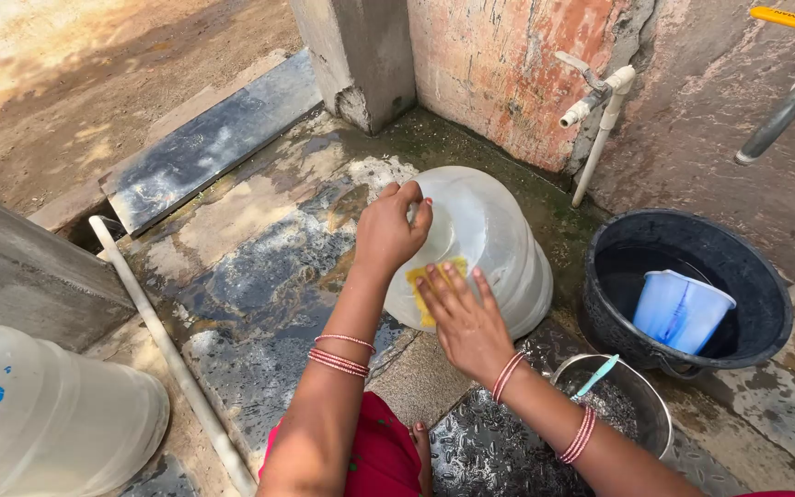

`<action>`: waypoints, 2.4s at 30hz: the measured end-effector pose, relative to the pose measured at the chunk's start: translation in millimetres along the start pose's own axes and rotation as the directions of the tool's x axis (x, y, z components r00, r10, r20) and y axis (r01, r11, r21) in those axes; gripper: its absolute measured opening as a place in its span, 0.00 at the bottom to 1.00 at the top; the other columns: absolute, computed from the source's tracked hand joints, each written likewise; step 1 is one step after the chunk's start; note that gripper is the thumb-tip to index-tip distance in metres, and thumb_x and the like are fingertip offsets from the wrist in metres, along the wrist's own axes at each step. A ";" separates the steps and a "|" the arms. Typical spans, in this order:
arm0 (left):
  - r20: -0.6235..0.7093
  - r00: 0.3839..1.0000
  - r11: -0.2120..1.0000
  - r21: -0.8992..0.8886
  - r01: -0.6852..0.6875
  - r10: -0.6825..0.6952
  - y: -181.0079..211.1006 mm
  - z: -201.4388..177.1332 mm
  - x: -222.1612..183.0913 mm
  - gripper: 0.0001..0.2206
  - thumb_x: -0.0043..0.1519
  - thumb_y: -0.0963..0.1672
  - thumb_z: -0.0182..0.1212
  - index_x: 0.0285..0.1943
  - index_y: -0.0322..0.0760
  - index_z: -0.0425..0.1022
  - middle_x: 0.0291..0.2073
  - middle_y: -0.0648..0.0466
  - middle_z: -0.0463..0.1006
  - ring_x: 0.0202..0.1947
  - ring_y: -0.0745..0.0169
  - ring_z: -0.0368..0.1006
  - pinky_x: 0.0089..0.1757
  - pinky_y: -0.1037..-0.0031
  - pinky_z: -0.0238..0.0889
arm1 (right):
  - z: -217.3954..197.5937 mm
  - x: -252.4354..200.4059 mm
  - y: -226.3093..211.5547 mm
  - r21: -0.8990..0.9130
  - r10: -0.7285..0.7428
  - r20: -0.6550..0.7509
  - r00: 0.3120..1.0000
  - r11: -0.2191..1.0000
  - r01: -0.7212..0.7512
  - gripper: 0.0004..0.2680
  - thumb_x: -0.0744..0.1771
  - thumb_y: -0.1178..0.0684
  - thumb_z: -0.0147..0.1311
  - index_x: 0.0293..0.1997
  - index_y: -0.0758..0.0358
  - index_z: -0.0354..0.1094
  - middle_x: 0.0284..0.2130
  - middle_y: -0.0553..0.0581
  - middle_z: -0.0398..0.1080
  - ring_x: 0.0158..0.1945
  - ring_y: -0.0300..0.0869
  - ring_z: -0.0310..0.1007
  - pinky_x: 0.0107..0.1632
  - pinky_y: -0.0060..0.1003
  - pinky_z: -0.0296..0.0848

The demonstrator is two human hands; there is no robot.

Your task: The person scrubs the exterior of a large plastic water jug using a yellow sponge before rinsing it under a tap and swirling the remaining water inside.

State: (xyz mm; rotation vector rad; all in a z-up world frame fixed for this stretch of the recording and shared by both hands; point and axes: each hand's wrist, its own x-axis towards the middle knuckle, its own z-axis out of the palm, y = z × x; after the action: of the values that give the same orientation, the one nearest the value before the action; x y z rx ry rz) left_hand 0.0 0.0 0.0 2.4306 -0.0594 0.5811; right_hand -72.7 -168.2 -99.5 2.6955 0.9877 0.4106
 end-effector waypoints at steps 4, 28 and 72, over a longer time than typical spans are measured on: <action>0.042 0.980 0.976 -0.109 -0.191 0.196 -11.3 -5.2 0.5 0.05 0.61 0.45 0.58 0.39 0.39 0.75 0.35 0.46 0.76 0.36 0.42 0.75 0.40 0.57 0.68 | 5.3 15.8 30.4 0.313 0.261 -0.211 0.942 0.931 -0.188 0.24 0.68 0.46 0.40 0.76 0.57 0.48 0.75 0.57 0.46 0.78 0.49 0.41 0.74 0.59 0.29; 0.136 0.991 0.995 -0.104 -0.003 0.017 -152.1 -19.7 66.5 0.11 0.47 0.48 0.72 0.31 0.39 0.81 0.35 0.49 0.80 0.40 0.51 0.77 0.44 0.64 0.68 | 149.4 98.6 63.4 0.873 0.580 -0.121 0.806 0.449 -0.191 0.24 0.73 0.39 0.24 0.76 0.62 0.48 0.72 0.65 0.53 0.77 0.55 0.44 0.76 0.57 0.29; 0.263 0.702 0.745 0.121 0.656 -0.662 -236.7 -38.1 36.4 0.28 0.52 0.57 0.70 0.46 0.30 0.74 0.28 0.45 0.83 0.21 0.58 0.78 0.27 0.75 0.67 | 115.1 133.1 -11.1 0.804 0.459 -0.081 0.885 0.555 -0.214 0.23 0.74 0.42 0.23 0.78 0.63 0.42 0.76 0.65 0.47 0.79 0.57 0.41 0.76 0.62 0.34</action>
State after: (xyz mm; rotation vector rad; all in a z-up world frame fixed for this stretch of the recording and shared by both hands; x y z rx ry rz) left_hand 60.7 215.5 -93.3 2.3073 0.6830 -0.1124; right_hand 57.4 -87.1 -186.6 3.7687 0.8099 0.5493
